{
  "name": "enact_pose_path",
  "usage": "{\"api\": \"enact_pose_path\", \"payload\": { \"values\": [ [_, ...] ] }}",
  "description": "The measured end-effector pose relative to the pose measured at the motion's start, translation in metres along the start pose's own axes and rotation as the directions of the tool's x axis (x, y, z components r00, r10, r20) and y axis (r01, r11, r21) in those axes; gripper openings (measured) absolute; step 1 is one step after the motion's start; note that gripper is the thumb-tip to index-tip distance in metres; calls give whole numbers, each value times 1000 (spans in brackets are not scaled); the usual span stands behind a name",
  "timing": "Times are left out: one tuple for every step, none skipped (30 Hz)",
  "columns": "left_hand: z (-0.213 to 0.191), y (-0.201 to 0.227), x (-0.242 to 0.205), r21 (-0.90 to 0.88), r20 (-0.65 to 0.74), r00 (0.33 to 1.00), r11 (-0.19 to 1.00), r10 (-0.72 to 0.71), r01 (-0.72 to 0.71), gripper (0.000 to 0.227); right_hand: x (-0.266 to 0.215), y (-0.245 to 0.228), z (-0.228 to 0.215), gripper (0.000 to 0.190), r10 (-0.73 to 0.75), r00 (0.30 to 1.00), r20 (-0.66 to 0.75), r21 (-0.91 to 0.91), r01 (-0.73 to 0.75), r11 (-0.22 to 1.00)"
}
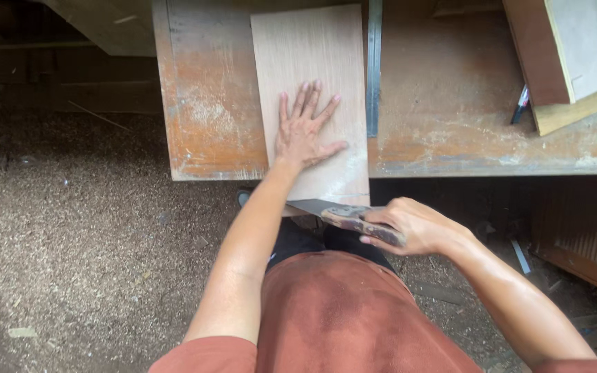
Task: The person smooths the edges of a rectangular wooden board using a hand plane. They hold the board steady with one hand while pushing the plane along the edges to remove material and create a smooth finish.
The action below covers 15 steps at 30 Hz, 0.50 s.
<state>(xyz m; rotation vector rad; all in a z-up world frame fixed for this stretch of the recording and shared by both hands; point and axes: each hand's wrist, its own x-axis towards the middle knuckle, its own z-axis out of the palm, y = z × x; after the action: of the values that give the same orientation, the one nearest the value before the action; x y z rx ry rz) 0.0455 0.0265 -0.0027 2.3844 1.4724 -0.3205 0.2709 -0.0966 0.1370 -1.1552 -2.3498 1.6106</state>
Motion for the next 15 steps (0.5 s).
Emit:
{"api": "enact_pose_path", "payload": {
  "values": [
    [-1, 2, 1, 1, 4, 1000, 1000, -6, 6, 109, -2, 1, -3, 31, 19, 1000, 15, -7, -19, 1000],
    [-1, 4, 3, 2, 8, 1000, 1000, -11, 11, 109, -2, 2, -5, 31, 38, 999, 30, -14, -38, 999],
    [0, 5, 2, 5, 16, 1000, 1000, -18, 18, 109, -2, 4, -5, 32, 56, 997, 45, -18, -55, 998],
    [1, 6, 0, 3, 13, 1000, 1000, -16, 16, 109, -1, 7, -7, 29, 78, 995, 68, -16, -77, 997],
    [1, 6, 1, 2, 6, 1000, 1000, -13, 13, 109, 3, 11, -12, 28, 99, 991, 90, -17, -98, 995],
    [1, 5, 1, 0, -1, 1000, 1000, -11, 11, 109, 6, 16, -16, 26, 120, 986, 112, -19, -119, 993],
    [2, 5, 0, -6, -2, 1000, 1000, -14, 14, 109, 7, 18, -18, 27, 90, 991, 97, -26, -88, 996],
    [2, 4, -1, -12, -4, 1000, 1000, -17, 17, 108, 7, 21, -19, 29, 61, 995, 82, -33, -58, 998],
    [2, 4, 0, -17, -12, 1000, 1000, -18, 18, 108, 6, 23, -21, 31, 32, 998, 63, -46, -29, 999],
    [1, 4, 2, -10, -13, 1000, 1000, -10, 10, 108, 5, 25, -22, 30, 76, 993, 90, -41, -72, 997],
    [1, 4, 1, -5, -10, 1000, 1000, -2, 2, 108, 3, 26, -20, 29, 122, 985, 120, -35, -119, 992],
    [1, 4, 1, -1, -6, 1000, 1000, 5, -5, 109, -1, 26, -19, 28, 167, 974, 150, -30, -165, 986],
    [0, 3, 1, 2, -1, 1000, 1000, 3, -3, 109, -6, 27, -22, 25, 174, 975, 141, -30, -171, 985],
    [0, 4, 2, 5, 5, 1000, 1000, 0, 0, 108, -16, 29, -28, 22, 181, 975, 133, -29, -178, 984],
    [1, 5, 0, 6, 18, 1000, 1000, 2, -2, 108, -27, 29, -31, 20, 192, 973, 126, -22, -190, 981]
  ]
}}
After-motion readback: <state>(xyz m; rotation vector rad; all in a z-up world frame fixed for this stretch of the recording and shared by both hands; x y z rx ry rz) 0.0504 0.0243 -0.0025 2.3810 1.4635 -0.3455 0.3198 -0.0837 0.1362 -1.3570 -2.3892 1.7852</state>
